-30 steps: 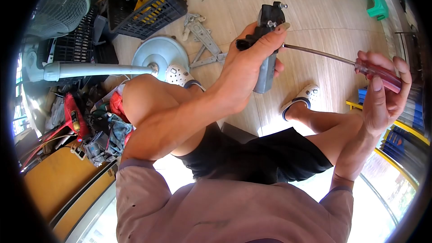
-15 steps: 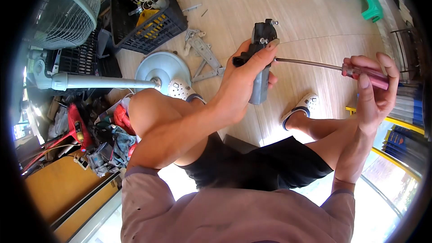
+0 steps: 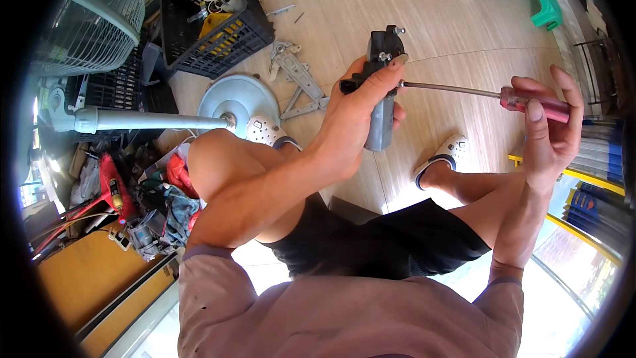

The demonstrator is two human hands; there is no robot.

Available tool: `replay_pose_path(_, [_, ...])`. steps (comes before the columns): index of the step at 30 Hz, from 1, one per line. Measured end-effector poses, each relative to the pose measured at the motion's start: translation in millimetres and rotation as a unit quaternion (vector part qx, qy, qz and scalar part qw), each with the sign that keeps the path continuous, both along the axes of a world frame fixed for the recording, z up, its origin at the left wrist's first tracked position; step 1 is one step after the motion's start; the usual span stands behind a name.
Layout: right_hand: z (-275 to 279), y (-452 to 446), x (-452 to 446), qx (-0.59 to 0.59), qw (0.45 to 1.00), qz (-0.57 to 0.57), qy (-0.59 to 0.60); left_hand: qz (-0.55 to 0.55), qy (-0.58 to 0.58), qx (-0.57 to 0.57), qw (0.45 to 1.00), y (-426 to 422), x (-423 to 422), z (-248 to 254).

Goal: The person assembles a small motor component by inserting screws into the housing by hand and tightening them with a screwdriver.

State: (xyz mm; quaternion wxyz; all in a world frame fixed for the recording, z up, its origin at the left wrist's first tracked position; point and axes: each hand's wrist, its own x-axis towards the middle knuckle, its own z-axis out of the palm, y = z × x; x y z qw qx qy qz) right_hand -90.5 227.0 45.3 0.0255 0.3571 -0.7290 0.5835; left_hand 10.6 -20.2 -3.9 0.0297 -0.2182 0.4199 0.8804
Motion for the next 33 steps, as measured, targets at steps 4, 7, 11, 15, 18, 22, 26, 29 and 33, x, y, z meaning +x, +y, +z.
replay_pose_path(4, [-2.9,5.8,-2.3,0.042,0.998,-0.048,-0.006,-0.001,-0.005,-0.002,1.0,-0.3,1.0,0.3])
replay_pose_path(7, [-2.6,-6.9,-5.8,-0.04,0.999,0.017,0.016,0.0,-0.009,-0.001,1.0,-0.8,0.5,-0.5])
replay_pose_path(11, [-2.1,-11.9,-3.6,-0.064,0.997,0.052,0.009,0.005,-0.013,0.002,1.0,-0.9,-0.1,-1.0])
replay_pose_path(15, [-0.4,-3.8,-2.9,-0.002,0.999,0.032,0.009,0.006,-0.017,0.004,1.0,-0.8,0.2,-1.3])
replay_pose_path(18, [1.3,-1.8,-2.1,0.055,0.998,-0.015,0.019,-0.001,-0.022,0.001,1.0,-1.8,0.7,-1.9])
replay_pose_path(22, [-2.6,-1.5,-7.3,0.017,1.0,-0.01,0.016,-0.002,-0.023,-0.003,1.0,-1.3,0.9,0.4])
replay_pose_path(26, [-0.7,-9.6,-5.6,-0.023,0.999,0.021,0.024,0.005,-0.017,-0.003,1.0,-0.1,0.2,-0.1])
replay_pose_path(29, [-1.3,-7.3,-5.8,-0.029,0.999,0.039,0.01,0.006,-0.024,-0.001,1.0,0.0,0.4,0.8])
replay_pose_path(33, [-2.1,-2.3,-5.7,0.014,1.0,0.026,0.005,-0.003,-0.026,-0.013,1.0,-1.4,1.3,-1.0])
